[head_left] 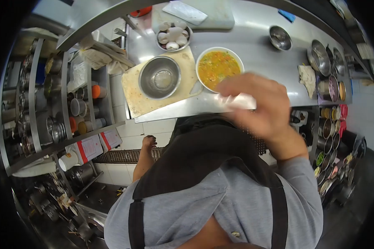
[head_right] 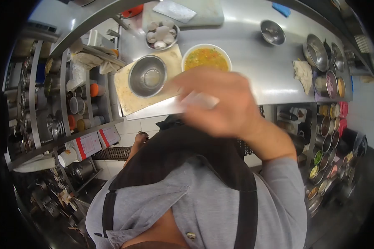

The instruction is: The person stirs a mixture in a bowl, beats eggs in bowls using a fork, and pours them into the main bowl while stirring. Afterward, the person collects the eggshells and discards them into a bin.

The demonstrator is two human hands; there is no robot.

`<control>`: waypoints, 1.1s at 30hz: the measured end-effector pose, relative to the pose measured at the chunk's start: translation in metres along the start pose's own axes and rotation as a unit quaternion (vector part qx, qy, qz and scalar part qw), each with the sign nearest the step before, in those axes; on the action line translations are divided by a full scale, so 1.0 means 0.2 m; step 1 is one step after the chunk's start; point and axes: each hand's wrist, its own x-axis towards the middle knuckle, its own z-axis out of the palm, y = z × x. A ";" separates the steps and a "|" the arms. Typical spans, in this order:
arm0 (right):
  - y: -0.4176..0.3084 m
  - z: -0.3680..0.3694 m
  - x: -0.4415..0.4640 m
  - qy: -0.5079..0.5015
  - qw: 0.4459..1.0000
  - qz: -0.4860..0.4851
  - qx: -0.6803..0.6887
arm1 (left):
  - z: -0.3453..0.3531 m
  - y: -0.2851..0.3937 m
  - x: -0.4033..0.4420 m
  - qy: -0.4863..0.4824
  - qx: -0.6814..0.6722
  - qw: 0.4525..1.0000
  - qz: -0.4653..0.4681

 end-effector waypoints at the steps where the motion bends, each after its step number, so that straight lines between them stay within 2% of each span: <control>1: -0.05 -0.03 0.07 -0.098 0.980 -0.145 0.095 | 0.00 -0.02 0.03 0.017 0.014 1.000 -0.009; 2: -0.10 -0.03 0.11 -0.152 0.958 -0.202 0.137 | 0.00 -0.03 0.07 0.034 0.028 0.999 -0.016; 5: -0.20 0.03 0.17 -0.210 0.938 -0.238 0.137 | -0.04 -0.03 0.10 0.002 -0.004 1.000 0.025; 6: -0.20 0.03 0.18 -0.209 0.939 -0.238 0.133 | -0.04 -0.01 0.03 0.042 -0.053 0.995 0.070; 8: -0.22 0.01 0.17 -0.203 0.942 -0.235 0.127 | -0.17 0.20 -0.24 0.095 0.230 0.958 0.140; 9: -0.22 -0.01 0.17 -0.194 0.946 -0.229 0.125 | -0.28 0.14 -0.17 0.145 0.153 0.963 0.165; 10: -0.22 -0.02 0.17 -0.176 0.952 -0.220 0.118 | -0.33 0.30 -0.40 0.223 0.078 0.961 0.146; 11: -0.21 -0.03 0.17 -0.145 0.961 -0.207 0.112 | -0.42 0.45 -0.55 0.289 0.138 0.934 0.156; 13: -0.17 -0.03 0.14 -0.057 0.984 -0.149 0.086 | -0.50 0.80 -0.91 0.372 0.112 0.863 0.323; 14: -0.12 -0.01 0.11 -0.009 0.995 -0.080 0.059 | -0.57 0.91 -0.78 0.353 0.043 0.864 0.357; 15: -0.04 0.03 0.06 0.031 0.999 0.011 0.032 | -0.49 1.18 -0.94 0.274 -0.058 0.883 0.377; 16: 0.06 0.08 -0.05 0.053 0.990 0.130 0.015 | -0.39 1.41 -1.03 0.242 -0.055 0.856 0.454; 17: 0.15 0.12 -0.16 0.044 0.966 0.254 0.006 | -0.34 1.60 -0.97 0.137 -0.076 0.842 0.516; 18: 0.22 0.17 -0.29 0.052 0.945 0.322 0.009 | -0.25 1.79 -0.97 0.106 -0.037 0.849 0.516; 19: 0.24 0.20 -0.41 0.014 0.916 0.400 -0.037 | -0.20 1.98 -0.87 0.088 0.025 0.853 0.514; 20: 0.20 0.24 -0.48 0.008 0.898 0.434 -0.066 | -0.13 2.13 -0.82 0.062 0.035 0.874 0.480; 22: 0.17 0.30 -0.70 0.030 0.904 0.415 -0.097 | -0.04 2.34 -0.61 -0.019 0.062 0.906 0.419; 23: 0.11 0.32 -0.78 0.085 0.881 0.461 -0.064 | 0.00 2.39 -0.59 -0.035 0.070 0.913 0.400; 25: 0.03 0.33 -0.91 0.131 0.861 0.487 -0.064 | 0.07 2.44 -0.48 -0.022 0.078 0.916 0.393; 26: 0.01 0.35 -1.00 0.215 0.832 0.510 -0.029 | 0.09 2.45 -0.45 -0.025 0.085 0.910 0.406; 27: -0.01 0.37 -1.08 0.296 0.796 0.528 0.006 | 0.10 2.45 -0.44 -0.075 0.024 0.921 0.382; 28: -0.03 0.38 -1.15 0.315 0.783 0.536 0.017 | 0.10 2.45 -0.42 -0.126 -0.035 0.926 0.355; 29: -0.06 0.42 -1.17 0.330 0.782 0.529 0.015 | 0.10 2.45 -0.40 -0.131 -0.027 0.920 0.368; 31: -0.11 0.49 -1.19 0.361 0.771 0.525 0.014 | 0.12 2.46 -0.39 -0.069 -0.100 0.902 0.414; 33: -0.14 0.58 -1.20 0.348 0.792 0.501 -0.023 | 0.11 2.44 -0.52 -0.045 -0.099 0.891 0.441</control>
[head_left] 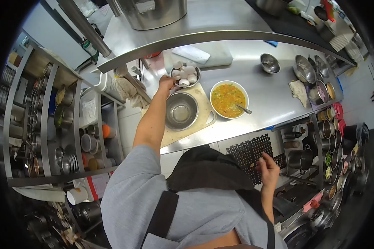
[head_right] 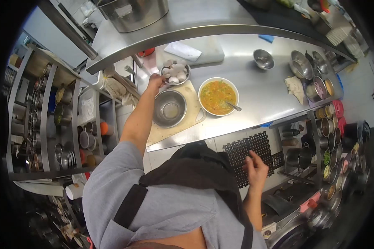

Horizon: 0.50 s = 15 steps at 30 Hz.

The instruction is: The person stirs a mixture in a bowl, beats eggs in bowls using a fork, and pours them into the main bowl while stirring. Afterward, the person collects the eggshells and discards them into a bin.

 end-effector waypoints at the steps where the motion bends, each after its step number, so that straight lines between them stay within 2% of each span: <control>1: 0.00 0.04 -0.05 0.003 1.000 -0.008 -0.004 | -0.03 0.00 0.01 0.004 -0.018 1.000 0.003; 3: 0.01 0.12 -0.15 0.008 1.000 -0.019 -0.021 | -0.09 -0.03 0.05 0.004 -0.027 0.999 0.034; 4: 0.01 0.15 -0.21 0.007 0.998 -0.044 -0.044 | -0.13 -0.04 0.06 -0.034 -0.027 0.998 0.052; 6: 0.04 0.21 -0.35 -0.008 0.999 -0.004 -0.032 | -0.18 0.05 -0.10 -0.028 -0.033 0.994 0.098; 8: 0.12 0.26 -0.51 -0.022 0.999 -0.002 -0.034 | -0.26 0.10 -0.24 -0.030 -0.018 0.996 0.088; 11: 0.17 0.31 -0.74 -0.036 0.995 0.087 -0.025 | -0.36 0.14 -0.45 -0.099 -0.080 0.991 0.052; 14: 0.14 0.41 -0.86 -0.060 0.988 0.143 -0.021 | -0.49 0.11 -0.62 -0.131 -0.085 0.987 0.024; 15: 0.13 0.46 -0.87 -0.070 0.988 0.134 -0.028 | -0.54 0.09 -0.66 -0.146 -0.084 0.986 0.012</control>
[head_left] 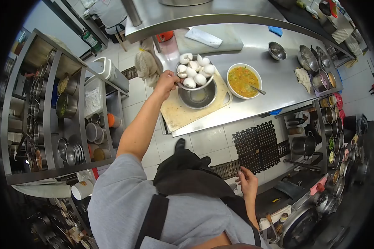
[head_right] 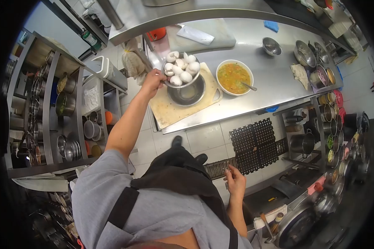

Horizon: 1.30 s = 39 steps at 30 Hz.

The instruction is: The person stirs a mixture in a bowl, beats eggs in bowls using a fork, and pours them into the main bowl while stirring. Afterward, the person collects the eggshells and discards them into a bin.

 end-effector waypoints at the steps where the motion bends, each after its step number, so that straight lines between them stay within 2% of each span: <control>1: -0.02 0.06 0.02 0.000 1.000 0.001 -0.005 | -0.04 -0.02 -0.05 0.000 -0.004 1.000 -0.002; 5: -0.18 0.38 0.20 -0.028 0.993 -0.113 -0.020 | -0.25 -0.07 -0.25 -0.027 -0.017 0.998 -0.061; 7: -0.44 0.61 0.26 -0.050 0.995 -0.081 0.015 | -0.41 -0.06 -0.34 -0.051 0.020 0.996 -0.063; 11: -0.68 1.13 0.41 -0.107 0.987 -0.097 0.064 | -0.78 0.02 -0.48 -0.053 0.065 0.994 -0.076; 13: -0.82 1.41 0.43 -0.120 0.982 -0.062 0.130 | -1.03 0.07 -0.49 -0.066 0.046 0.990 -0.118; 18: -1.08 2.05 0.50 -0.184 0.967 -0.071 0.163 | -1.59 0.18 -0.41 -0.049 0.090 0.990 -0.096; 25: -1.49 2.77 0.86 -0.293 0.939 -0.082 0.163 | -2.19 0.30 -0.14 0.059 0.018 0.996 -0.069; 29: -1.78 3.19 1.16 -0.303 0.940 -0.100 0.123 | -2.50 0.39 0.09 0.107 -0.026 0.992 -0.061; 31: -1.91 3.44 1.34 -0.318 0.936 -0.109 0.109 | -2.65 0.40 0.22 0.139 -0.098 0.985 -0.033; 33: -1.97 3.71 1.55 -0.309 0.936 -0.143 0.093 | -2.83 0.31 0.31 0.181 -0.075 0.980 -0.026; 35: -1.97 4.04 1.84 -0.329 0.927 -0.165 0.070 | -2.98 0.22 0.36 0.268 -0.012 0.961 -0.069; 37: -1.91 4.36 2.08 -0.352 0.911 -0.212 0.017 | -3.12 0.05 0.32 0.275 0.041 0.946 -0.165; 39: -1.97 4.64 2.24 -0.357 0.911 -0.205 0.008 | -3.18 -0.17 0.23 0.274 0.117 0.939 -0.174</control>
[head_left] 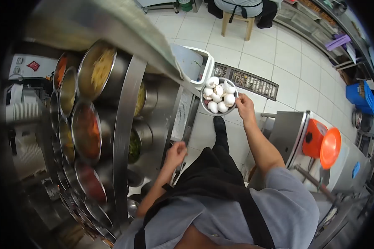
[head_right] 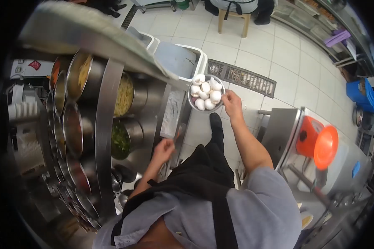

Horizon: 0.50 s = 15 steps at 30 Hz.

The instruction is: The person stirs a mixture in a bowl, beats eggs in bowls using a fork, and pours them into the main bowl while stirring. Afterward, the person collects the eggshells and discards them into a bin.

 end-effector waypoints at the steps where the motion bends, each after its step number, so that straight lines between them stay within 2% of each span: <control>1: 0.05 0.05 0.15 0.003 0.999 -0.004 -0.039 | -0.02 -0.07 -0.02 0.013 0.060 0.998 -0.003; 2: 0.10 0.11 0.31 0.005 0.997 -0.010 -0.079 | -0.04 -0.15 -0.02 0.024 0.120 0.992 -0.005; 4: 0.15 0.24 0.58 -0.002 0.989 -0.025 -0.145 | -0.08 -0.36 -0.03 0.031 0.105 0.992 -0.067; 6: 0.29 0.45 0.81 0.006 0.974 -0.090 -0.207 | -0.18 -0.32 -0.02 -0.012 0.104 0.988 -0.115; 7: 0.27 0.54 0.90 -0.014 0.964 -0.064 -0.260 | -0.20 -0.38 -0.02 -0.010 0.107 0.987 -0.122; 8: 0.21 0.63 0.99 -0.035 0.950 -0.038 -0.309 | -0.21 -0.45 -0.05 -0.018 0.090 0.978 -0.185; 9: 0.20 0.72 1.08 -0.038 0.951 -0.033 -0.303 | -0.22 -0.52 -0.07 -0.026 0.073 0.966 -0.245; 11: 0.14 0.90 1.24 -0.047 0.892 -0.049 -0.447 | -0.21 -0.56 -0.14 -0.010 0.061 0.965 -0.256; 12: 0.05 0.94 1.26 -0.089 0.877 -0.053 -0.469 | -0.17 -0.57 -0.24 0.008 0.044 0.965 -0.257; 14: 0.15 1.15 1.38 -0.086 0.834 -0.114 -0.532 | -0.15 -0.74 -0.33 0.009 0.052 0.964 -0.260; 15: 0.16 1.23 1.41 -0.086 0.840 -0.117 -0.523 | -0.15 -0.79 -0.34 0.001 0.054 0.964 -0.259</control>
